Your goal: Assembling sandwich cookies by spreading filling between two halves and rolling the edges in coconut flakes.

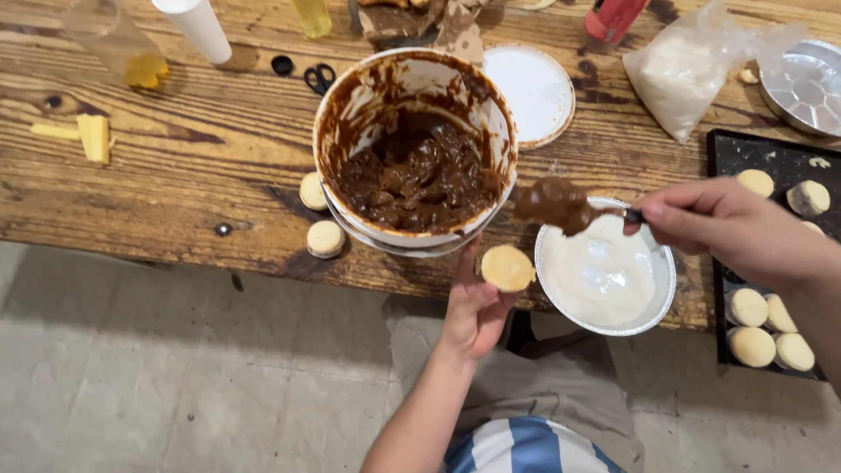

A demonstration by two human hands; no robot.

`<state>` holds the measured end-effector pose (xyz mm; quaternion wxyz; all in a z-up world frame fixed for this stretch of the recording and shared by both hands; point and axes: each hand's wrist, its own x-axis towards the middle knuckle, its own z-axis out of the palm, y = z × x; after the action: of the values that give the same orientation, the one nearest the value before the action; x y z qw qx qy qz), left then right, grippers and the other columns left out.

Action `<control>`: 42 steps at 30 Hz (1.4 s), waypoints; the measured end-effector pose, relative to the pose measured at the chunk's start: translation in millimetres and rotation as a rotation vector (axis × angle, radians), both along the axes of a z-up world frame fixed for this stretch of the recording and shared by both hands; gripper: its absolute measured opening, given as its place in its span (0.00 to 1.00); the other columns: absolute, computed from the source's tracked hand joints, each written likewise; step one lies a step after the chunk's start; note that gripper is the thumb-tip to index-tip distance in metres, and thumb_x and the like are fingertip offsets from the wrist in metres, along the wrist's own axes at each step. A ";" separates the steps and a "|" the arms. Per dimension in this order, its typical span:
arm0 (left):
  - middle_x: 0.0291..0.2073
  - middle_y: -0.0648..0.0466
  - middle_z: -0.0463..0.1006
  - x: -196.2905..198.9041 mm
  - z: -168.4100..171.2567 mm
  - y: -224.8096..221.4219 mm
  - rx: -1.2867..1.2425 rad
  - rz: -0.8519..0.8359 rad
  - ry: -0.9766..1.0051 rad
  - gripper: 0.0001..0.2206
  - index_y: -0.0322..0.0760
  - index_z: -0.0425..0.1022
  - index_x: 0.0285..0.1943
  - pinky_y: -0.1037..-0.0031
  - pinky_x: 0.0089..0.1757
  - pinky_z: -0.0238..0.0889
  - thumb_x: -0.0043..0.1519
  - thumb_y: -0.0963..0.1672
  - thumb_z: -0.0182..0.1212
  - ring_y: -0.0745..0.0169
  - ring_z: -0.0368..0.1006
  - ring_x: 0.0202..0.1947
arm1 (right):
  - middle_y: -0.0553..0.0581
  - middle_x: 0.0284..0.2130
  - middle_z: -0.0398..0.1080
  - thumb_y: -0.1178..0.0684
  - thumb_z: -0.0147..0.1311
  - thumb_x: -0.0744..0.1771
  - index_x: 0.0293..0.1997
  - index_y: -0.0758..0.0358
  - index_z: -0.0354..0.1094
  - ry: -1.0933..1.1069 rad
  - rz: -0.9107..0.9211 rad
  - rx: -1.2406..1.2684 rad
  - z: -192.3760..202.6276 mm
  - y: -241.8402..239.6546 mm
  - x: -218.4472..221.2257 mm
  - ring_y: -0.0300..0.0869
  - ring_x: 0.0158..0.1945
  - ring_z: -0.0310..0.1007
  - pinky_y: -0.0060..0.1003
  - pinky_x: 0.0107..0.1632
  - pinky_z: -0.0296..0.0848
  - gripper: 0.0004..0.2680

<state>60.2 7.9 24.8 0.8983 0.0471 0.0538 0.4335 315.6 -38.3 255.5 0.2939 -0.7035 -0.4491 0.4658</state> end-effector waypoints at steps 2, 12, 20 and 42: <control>0.63 0.38 0.65 9.5 -6.6 2.1 -0.011 -0.016 -0.030 0.39 0.48 0.60 0.75 0.57 0.53 0.73 0.53 0.37 0.74 0.41 0.66 0.60 | 0.56 0.24 0.62 0.53 0.51 0.70 0.43 0.75 0.84 -0.035 -0.053 -0.053 -5.4 -6.9 -5.0 0.42 0.27 0.51 0.37 0.31 0.50 0.14; 0.66 0.37 0.64 23.9 -16.1 3.3 -0.023 -0.052 -0.086 0.42 0.47 0.53 0.79 0.56 0.57 0.70 0.56 0.36 0.72 0.41 0.65 0.63 | 0.57 0.22 0.56 0.53 0.46 0.73 0.45 0.76 0.81 -0.002 -0.087 0.032 -16.6 -21.7 9.3 0.42 0.26 0.48 0.35 0.30 0.46 0.15; 0.63 0.36 0.64 18.4 6.2 3.2 -0.015 -0.045 -0.068 0.43 0.49 0.53 0.78 0.58 0.55 0.73 0.54 0.36 0.74 0.41 0.66 0.60 | 0.53 0.24 0.64 0.50 0.50 0.70 0.47 0.69 0.82 -0.099 -0.041 0.099 -2.2 -9.8 -15.6 0.40 0.29 0.55 0.35 0.33 0.54 0.13; 0.69 0.36 0.66 37.7 25.9 -11.3 0.004 0.072 -0.186 0.47 0.46 0.46 0.81 0.47 0.55 0.72 0.54 0.32 0.69 0.30 0.66 0.64 | 0.57 0.34 0.70 0.63 0.48 0.70 0.65 0.67 0.70 -0.644 -0.170 0.842 -139.2 -83.9 -108.9 0.41 0.30 0.68 0.34 0.36 0.71 0.15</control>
<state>97.9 -3.4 50.7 0.8832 0.0067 -0.0290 0.4680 206.7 -122.2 116.3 0.4346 -0.6660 -0.6059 -0.0192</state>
